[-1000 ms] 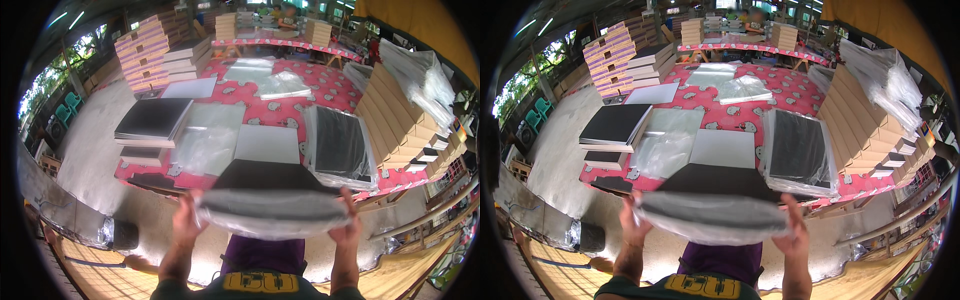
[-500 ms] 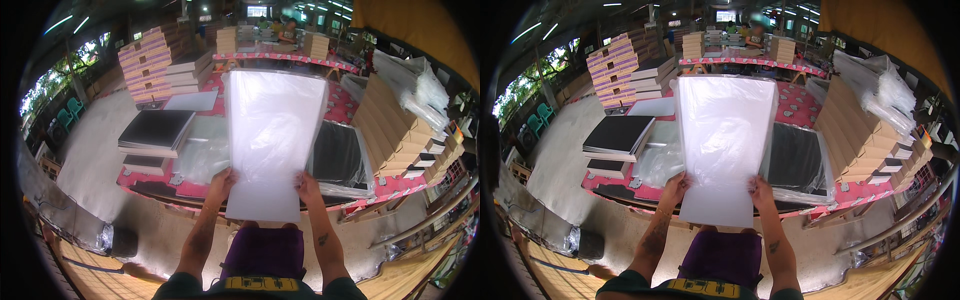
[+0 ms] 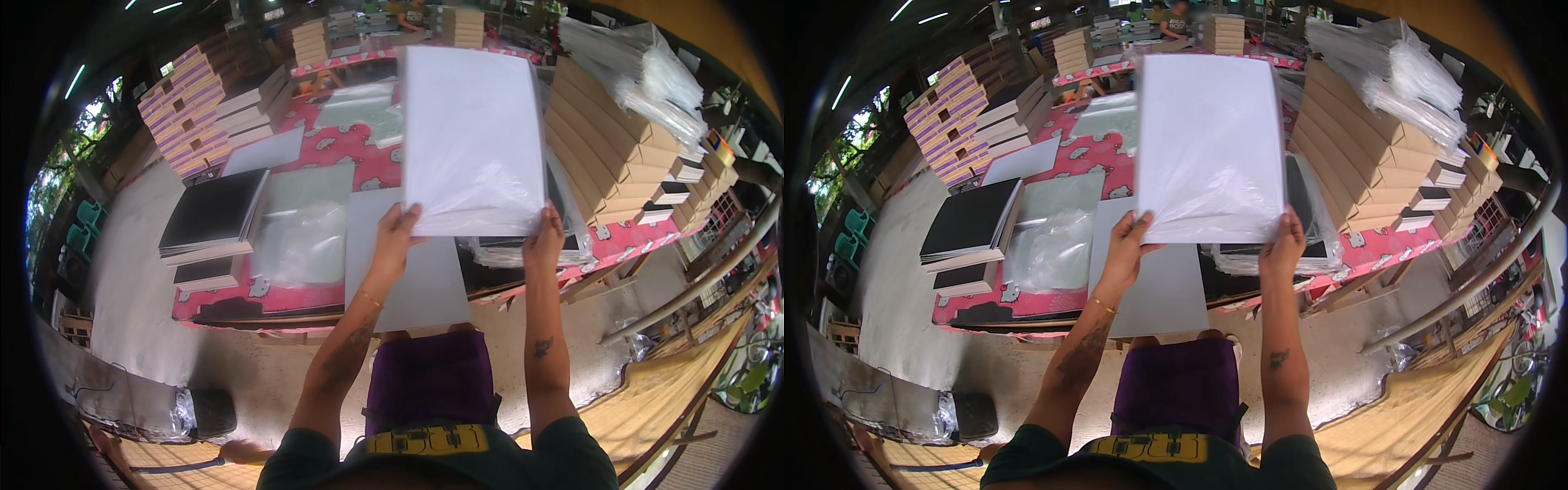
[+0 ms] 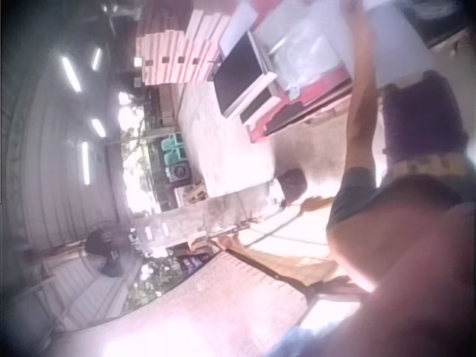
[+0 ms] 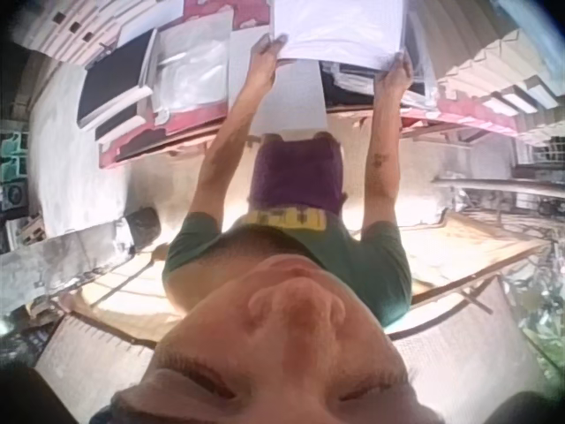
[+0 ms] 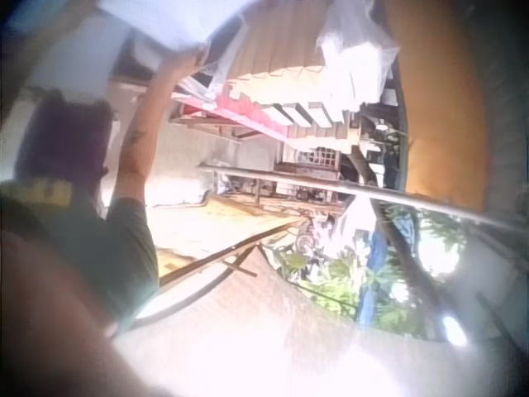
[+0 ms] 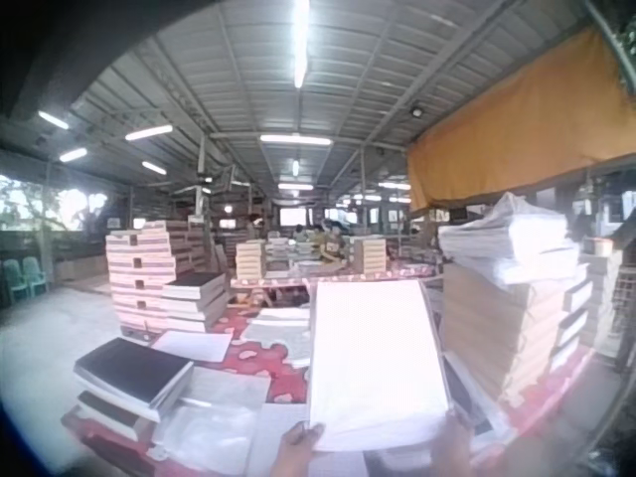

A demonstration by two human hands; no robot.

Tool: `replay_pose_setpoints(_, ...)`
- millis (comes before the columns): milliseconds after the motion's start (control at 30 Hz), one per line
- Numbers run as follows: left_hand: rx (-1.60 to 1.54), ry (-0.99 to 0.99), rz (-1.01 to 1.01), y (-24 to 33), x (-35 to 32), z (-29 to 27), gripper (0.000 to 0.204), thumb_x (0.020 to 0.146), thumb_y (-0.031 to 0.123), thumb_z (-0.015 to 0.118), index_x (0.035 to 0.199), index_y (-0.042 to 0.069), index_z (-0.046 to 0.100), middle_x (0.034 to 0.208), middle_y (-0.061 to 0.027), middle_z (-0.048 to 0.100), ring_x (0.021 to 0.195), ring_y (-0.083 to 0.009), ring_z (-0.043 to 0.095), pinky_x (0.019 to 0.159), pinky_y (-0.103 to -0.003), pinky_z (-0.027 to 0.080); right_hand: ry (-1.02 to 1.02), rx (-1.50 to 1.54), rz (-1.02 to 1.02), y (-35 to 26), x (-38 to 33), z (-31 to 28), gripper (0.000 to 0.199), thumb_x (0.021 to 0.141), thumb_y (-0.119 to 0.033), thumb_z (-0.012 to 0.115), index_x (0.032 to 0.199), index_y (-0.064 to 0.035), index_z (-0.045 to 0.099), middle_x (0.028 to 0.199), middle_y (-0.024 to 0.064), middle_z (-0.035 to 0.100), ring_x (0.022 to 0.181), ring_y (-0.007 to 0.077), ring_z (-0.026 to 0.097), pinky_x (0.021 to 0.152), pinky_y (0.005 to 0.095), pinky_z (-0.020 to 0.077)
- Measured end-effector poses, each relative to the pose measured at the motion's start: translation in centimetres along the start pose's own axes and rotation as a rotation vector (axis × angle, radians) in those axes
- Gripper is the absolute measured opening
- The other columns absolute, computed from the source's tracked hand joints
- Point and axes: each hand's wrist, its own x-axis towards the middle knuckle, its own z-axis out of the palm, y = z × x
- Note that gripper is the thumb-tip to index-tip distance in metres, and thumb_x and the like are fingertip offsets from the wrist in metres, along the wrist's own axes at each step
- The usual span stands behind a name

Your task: The person places black and white rectangular boards into individual plastic sleeves, smoothing the plastic over the boards and stacking them on a table.

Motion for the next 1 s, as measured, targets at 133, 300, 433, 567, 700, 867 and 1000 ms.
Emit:
replay_pose_setpoints(133, -0.016, -0.058, -0.237, -3.8, 1.5, 3.4, 0.022, 0.091, 0.027, 0.060, 0.098, 0.006, 0.057, 0.091, -0.0044, 0.059, 0.078, -0.0159, 0.060, 0.062, -0.030, 0.053, 0.099, -0.013, -0.042, -2.4, 4.5, -4.7, 0.026, 0.092, -0.004, 0.048, 0.115, -0.0030, 0.060, 0.093, 0.0023, 0.062, 0.070, 0.0033, 0.055, 0.048, 0.0152, 0.0389)
replay_pose_setpoints(300, -0.319, -0.085, -0.360, -8.6, 3.1, 5.9, 0.019, 0.093, 0.017, 0.054, 0.095, -0.002, 0.053, 0.087, -0.0103, 0.058, 0.083, -0.0227, 0.062, 0.073, -0.033, 0.055, 0.166, -0.091, -0.059, -2.3, 8.1, -8.8, 0.033, 0.091, 0.001, 0.042, 0.120, 0.0001, 0.057, 0.103, 0.0106, 0.061, 0.083, 0.0145, 0.059, 0.066, 0.0230, 0.0481)
replay_pose_setpoints(433, -0.325, -0.025, -0.417, -9.5, 2.5, 6.0, 0.021, 0.093, 0.010, 0.050, 0.100, -0.010, 0.050, 0.088, -0.0161, 0.060, 0.084, -0.0257, 0.064, 0.077, -0.035, 0.057, 0.203, -0.178, -0.038, -0.9, 9.3, -10.1, 0.035, 0.089, 0.001, 0.042, 0.122, 0.0010, 0.055, 0.110, 0.0156, 0.059, 0.095, 0.0216, 0.060, 0.079, 0.0300, 0.0497)
replay_pose_setpoints(567, -0.044, -0.107, -0.370, -7.7, 0.1, 3.6, 0.022, 0.093, 0.012, 0.053, 0.101, -0.008, 0.057, 0.090, -0.0153, 0.063, 0.079, -0.0247, 0.065, 0.072, -0.033, 0.057, 0.215, -0.210, -0.145, -0.5, 12.3, -14.1, 0.039, 0.085, -0.006, 0.044, 0.121, 0.0002, 0.056, 0.115, 0.0172, 0.058, 0.103, 0.0283, 0.057, 0.089, 0.0387, 0.0481)
replay_pose_setpoints(700, 0.871, -0.023, 0.326, -6.3, -1.0, -6.8, 0.025, 0.085, 0.002, 0.058, 0.109, 0.000, 0.060, 0.095, -0.0126, 0.065, 0.076, -0.0215, 0.066, 0.069, -0.032, 0.054, 0.243, -0.559, -0.355, -2.7, 13.0, -16.5, 0.041, 0.092, -0.023, 0.051, 0.125, 0.0022, 0.050, 0.116, 0.0157, 0.057, 0.105, 0.0244, 0.054, 0.089, 0.0360, 0.0450)
replay_pose_setpoints(867, 1.860, 0.629, 0.275, 1.0, -3.4, -20.3, 0.053, 0.072, 0.009, 0.065, 0.123, 0.007, 0.050, 0.112, -0.0199, 0.055, 0.103, -0.0350, 0.052, 0.090, -0.047, 0.043, 0.021, -0.535, -0.493, -3.4, 2.8, -7.3, 0.046, 0.092, -0.027, 0.055, 0.129, -0.0014, 0.047, 0.117, 0.0120, 0.056, 0.107, 0.0220, 0.054, 0.092, 0.0341, 0.0428)
replay_pose_setpoints(1000, 1.420, 0.356, 0.018, 1.8, -3.1, -22.8, 0.030, 0.080, 0.018, 0.067, 0.104, 0.003, 0.056, 0.097, -0.0139, 0.061, 0.080, -0.0276, 0.063, 0.064, -0.038, 0.052, -0.715, -0.564, 0.144, 3.2, -10.3, 1.2, 0.043, 0.086, -0.020, 0.062, 0.124, -0.0021, 0.051, 0.108, 0.0069, 0.056, 0.101, 0.0171, 0.055, 0.089, 0.0325, 0.0454)
